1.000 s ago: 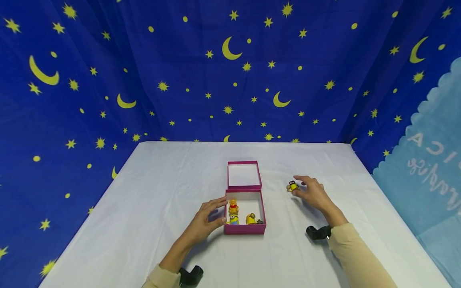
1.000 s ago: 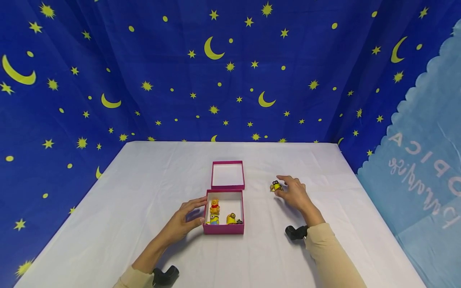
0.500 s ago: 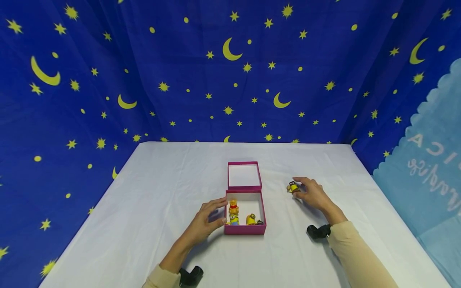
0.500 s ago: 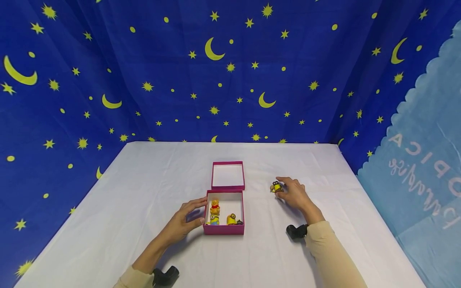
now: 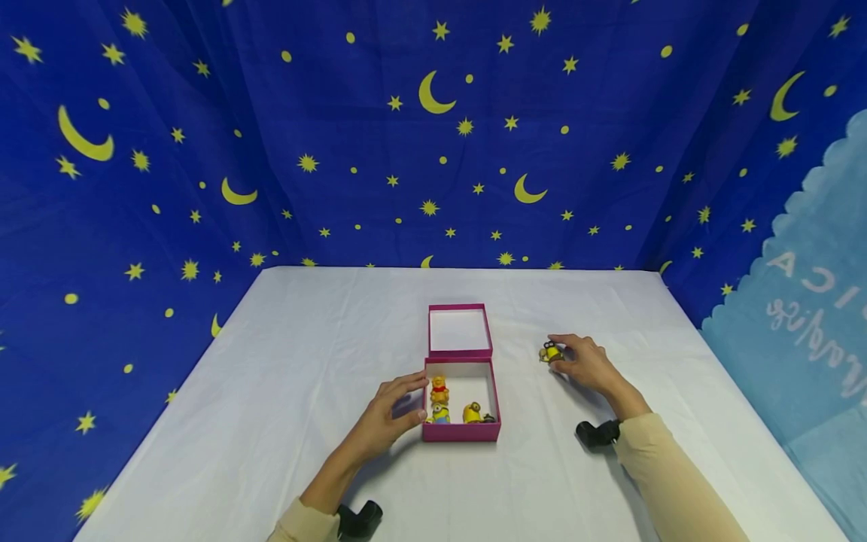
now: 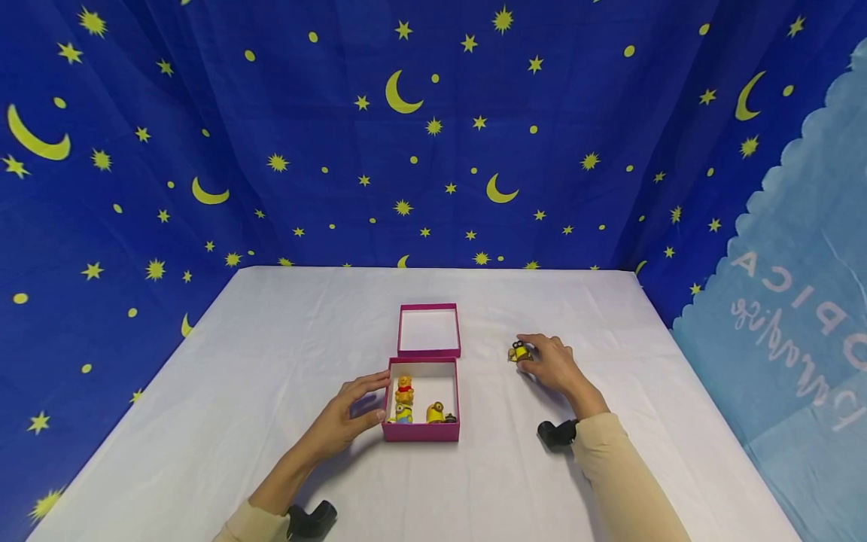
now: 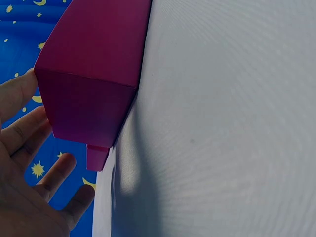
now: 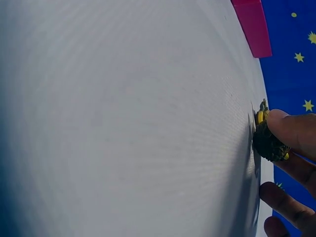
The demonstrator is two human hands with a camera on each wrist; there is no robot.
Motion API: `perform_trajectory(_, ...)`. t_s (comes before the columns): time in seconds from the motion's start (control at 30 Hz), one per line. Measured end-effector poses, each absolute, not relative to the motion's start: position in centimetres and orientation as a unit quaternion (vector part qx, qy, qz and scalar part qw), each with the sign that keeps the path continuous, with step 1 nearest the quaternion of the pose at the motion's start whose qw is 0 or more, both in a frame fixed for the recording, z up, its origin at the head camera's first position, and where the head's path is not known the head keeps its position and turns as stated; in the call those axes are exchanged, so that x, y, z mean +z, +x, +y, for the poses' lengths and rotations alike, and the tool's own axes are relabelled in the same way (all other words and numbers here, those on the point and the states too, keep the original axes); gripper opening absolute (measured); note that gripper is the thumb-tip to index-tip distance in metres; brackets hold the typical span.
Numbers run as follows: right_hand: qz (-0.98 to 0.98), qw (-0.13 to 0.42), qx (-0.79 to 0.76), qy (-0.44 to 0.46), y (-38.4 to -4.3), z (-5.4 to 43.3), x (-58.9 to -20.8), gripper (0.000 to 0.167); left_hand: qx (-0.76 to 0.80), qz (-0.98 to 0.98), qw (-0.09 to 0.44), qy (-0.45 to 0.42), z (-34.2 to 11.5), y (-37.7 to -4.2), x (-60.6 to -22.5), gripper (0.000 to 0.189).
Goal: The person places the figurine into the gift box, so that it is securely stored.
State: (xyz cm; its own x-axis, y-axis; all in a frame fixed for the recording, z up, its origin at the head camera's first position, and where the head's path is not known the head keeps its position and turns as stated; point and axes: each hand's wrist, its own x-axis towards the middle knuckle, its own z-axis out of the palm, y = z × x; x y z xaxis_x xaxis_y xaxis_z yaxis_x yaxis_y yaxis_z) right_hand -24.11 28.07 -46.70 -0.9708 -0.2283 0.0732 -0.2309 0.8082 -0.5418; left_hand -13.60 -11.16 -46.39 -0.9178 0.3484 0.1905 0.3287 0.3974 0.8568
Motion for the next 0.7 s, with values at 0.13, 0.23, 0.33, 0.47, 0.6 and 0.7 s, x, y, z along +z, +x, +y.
perform_trajectory(0.13,-0.953,0.007,0.279,0.119,-24.12,28.06,-46.83,0.052,0.513,0.836,0.015,0.196,-11.09,-13.52,-46.21,0.05)
perform_trajectory(0.23,-0.954,0.009,0.278,0.113,-24.1,28.13,-46.92,0.051,0.516,0.835,0.019,0.191,-11.07,-13.51,-46.13,0.05)
perform_trajectory(0.33,-0.954,0.012,0.279,0.107,-24.04,28.26,-46.99,0.051,0.517,0.834,0.02,0.191,-11.06,-13.54,-46.11,0.05)
perform_trajectory(0.47,-0.955,0.017,0.279,0.104,-23.94,28.31,-47.0,0.05,0.514,0.835,0.017,0.194,-11.05,-13.55,-46.2,0.05)
perform_trajectory(0.6,-0.955,0.023,0.276,0.107,-23.72,28.28,-46.95,0.05,0.508,0.838,0.008,0.197,-11.06,-13.54,-46.39,0.05)
perform_trajectory(0.7,-0.955,0.027,0.275,0.108,-23.54,28.24,-46.88,0.05,0.509,0.838,0.006,0.198,-11.08,-13.5,-46.4,0.05)
